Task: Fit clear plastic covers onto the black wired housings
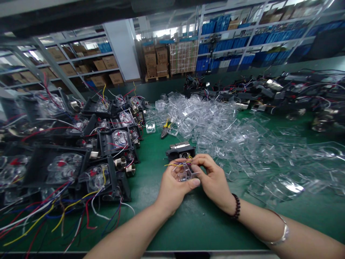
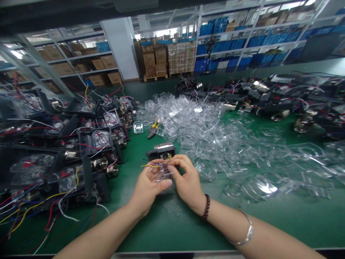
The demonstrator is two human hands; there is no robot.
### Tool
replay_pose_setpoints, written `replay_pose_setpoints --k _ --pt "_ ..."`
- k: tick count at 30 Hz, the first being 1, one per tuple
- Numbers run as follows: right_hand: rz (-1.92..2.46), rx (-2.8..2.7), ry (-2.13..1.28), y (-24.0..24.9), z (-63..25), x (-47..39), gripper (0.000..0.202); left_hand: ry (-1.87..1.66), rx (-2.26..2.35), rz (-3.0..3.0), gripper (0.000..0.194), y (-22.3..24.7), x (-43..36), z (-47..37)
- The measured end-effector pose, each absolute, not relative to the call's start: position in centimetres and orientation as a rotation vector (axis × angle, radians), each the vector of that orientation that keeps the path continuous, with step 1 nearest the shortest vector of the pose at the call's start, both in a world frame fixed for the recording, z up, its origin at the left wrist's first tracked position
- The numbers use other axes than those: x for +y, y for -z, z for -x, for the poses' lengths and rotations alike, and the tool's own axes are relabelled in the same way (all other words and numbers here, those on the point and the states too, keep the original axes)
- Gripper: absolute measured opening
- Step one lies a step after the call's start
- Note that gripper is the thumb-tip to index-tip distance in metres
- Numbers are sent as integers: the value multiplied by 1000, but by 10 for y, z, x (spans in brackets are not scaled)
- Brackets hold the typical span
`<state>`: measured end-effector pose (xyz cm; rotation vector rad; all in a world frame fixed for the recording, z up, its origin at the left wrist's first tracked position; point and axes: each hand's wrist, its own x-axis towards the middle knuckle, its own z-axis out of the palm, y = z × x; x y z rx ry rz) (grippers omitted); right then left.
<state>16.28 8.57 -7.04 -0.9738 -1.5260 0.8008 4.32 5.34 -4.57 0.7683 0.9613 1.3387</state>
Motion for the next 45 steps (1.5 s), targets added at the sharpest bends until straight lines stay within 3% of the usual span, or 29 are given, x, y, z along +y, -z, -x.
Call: replay_pose_setpoints --k 14,30,42,45 --pt "973 -1509 -863 71 -164 86 5 -1345 977 -818 54 47 55 -41" --pt "969 -1296 -1189 67 -164 97 11 -1348 981 -830 52 46 55 -42" --pt "1040 -1353 -1071 67 -163 99 24 -1310 1028 -926 55 52 57 -40" --pt "1036 -1304 -1108 67 -163 100 24 -1331 1081 -1052 43 52 59 -37"
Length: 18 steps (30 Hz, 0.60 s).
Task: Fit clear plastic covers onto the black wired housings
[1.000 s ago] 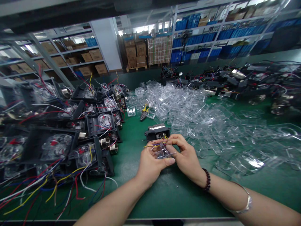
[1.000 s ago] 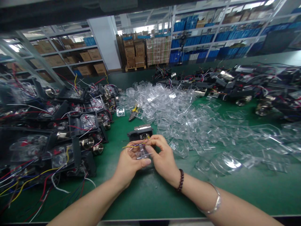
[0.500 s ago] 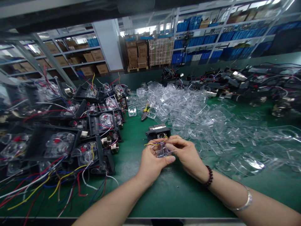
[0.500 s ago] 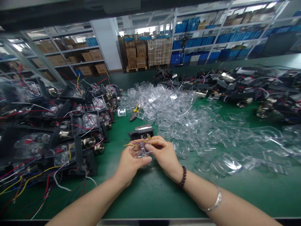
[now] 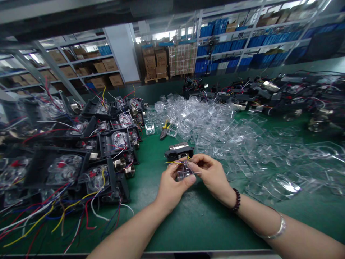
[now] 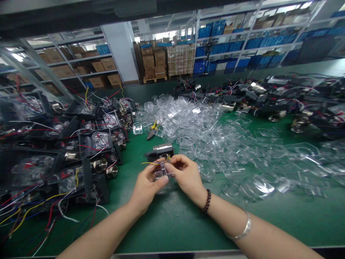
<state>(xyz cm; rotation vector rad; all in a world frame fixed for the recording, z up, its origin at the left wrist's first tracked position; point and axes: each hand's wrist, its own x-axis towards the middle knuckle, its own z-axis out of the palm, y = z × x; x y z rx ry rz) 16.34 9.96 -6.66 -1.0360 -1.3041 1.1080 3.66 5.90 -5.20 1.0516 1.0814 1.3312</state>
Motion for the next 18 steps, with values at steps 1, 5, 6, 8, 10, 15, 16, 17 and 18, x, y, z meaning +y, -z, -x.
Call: replay_pose_setpoints --k 1,5,6,8,10,15,16,17,18 --pt "1019 -1303 -1118 66 -164 99 25 -1341 1112 -1116 33 51 60 -34" --pt "1001 -1469 -982 61 -166 97 16 -1343 1289 -1300 18 47 64 -24" --pt "1016 -1499 -934 60 -167 97 13 -1382 1365 -1294 18 45 65 -22" --pt "1045 -1513 -878 59 -167 95 11 -1546 1564 -1288 22 43 64 -19" --pt "1056 -1522 -848 59 -167 95 10 -1646 1708 -1458 16 41 61 -19" --pt "990 -1606 -767 60 -167 93 8 -1360 1625 -2018 9 38 58 -21" --pt "979 -1617 -760 60 -167 93 8 -1350 1624 -2033 10 38 58 -21" --pt "972 -1626 -753 60 -168 93 9 -1347 1625 -2040 11 39 59 -21" --pt "968 -1636 -746 61 -168 93 9 -1343 1622 -2048 12 39 59 -20"
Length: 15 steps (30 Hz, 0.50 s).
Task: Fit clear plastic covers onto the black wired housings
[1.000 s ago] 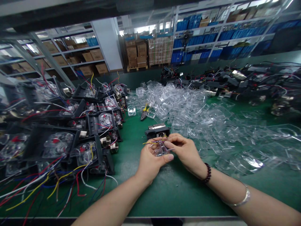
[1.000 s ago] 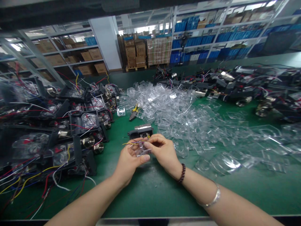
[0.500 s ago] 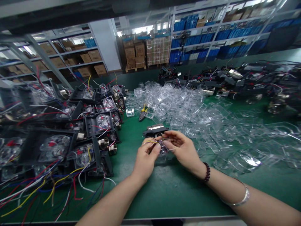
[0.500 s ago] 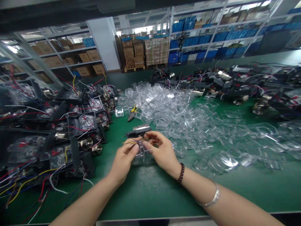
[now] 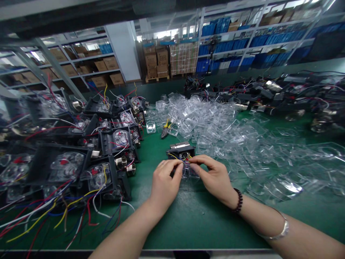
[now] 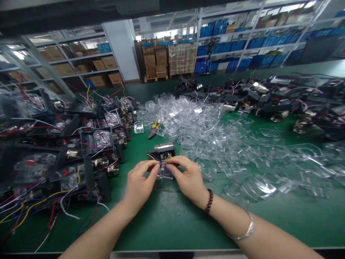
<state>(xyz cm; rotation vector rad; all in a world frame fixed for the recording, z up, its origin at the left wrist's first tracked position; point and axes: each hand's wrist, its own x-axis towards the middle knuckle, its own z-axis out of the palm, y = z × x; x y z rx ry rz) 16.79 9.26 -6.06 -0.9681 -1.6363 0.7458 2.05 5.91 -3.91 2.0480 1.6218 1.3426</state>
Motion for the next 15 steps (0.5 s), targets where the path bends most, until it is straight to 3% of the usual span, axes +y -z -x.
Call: replay_pose_setpoints --k 15 --pt "943 -1788 -578 65 -169 90 10 -1103 1650 -2451 13 42 65 -16"
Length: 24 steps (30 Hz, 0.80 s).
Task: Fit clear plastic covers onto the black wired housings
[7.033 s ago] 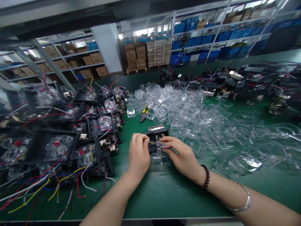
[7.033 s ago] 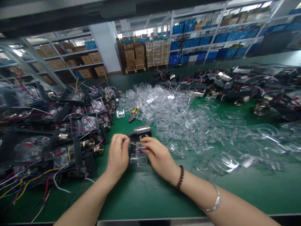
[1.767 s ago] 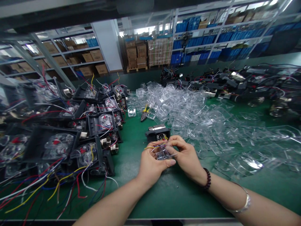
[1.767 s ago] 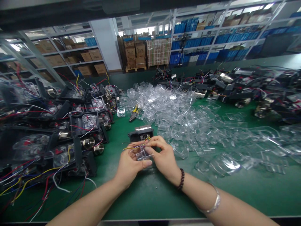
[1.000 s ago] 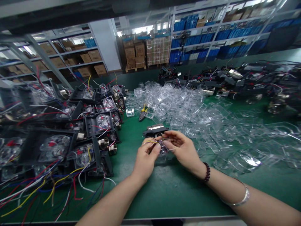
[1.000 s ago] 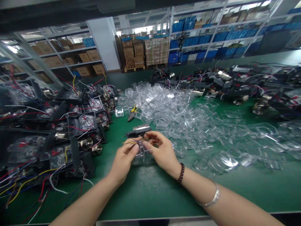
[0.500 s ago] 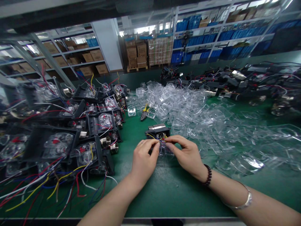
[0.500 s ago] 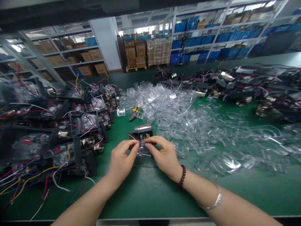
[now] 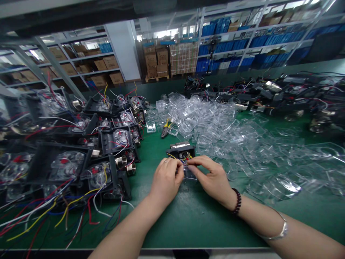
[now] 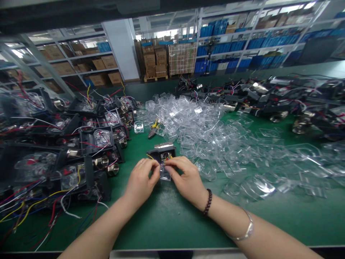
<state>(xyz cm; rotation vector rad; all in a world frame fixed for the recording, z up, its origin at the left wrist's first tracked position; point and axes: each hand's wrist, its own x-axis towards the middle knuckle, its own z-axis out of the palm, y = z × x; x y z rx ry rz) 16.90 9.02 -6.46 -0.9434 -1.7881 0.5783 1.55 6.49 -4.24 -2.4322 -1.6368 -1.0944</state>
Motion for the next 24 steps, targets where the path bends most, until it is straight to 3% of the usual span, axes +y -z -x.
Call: replay_pose_setpoints --k 8,13,17,20,24 --pt "936 -1657 -659 64 -170 94 5 1314 -1758 2107 11 37 68 -5" --pt "995 -1521 -815 66 -166 94 6 1279 -1986 2310 35 32 63 -8" --pt "876 -1707 -803 64 -167 93 7 1581 -2077 2360 18 32 67 -9" --pt "804 -1750 -741 59 -173 94 19 1774 -1896 2299 15 33 68 -8" --pt "741 -1772 -643 50 -177 92 27 1721 -1345 2363 6 36 62 -10"
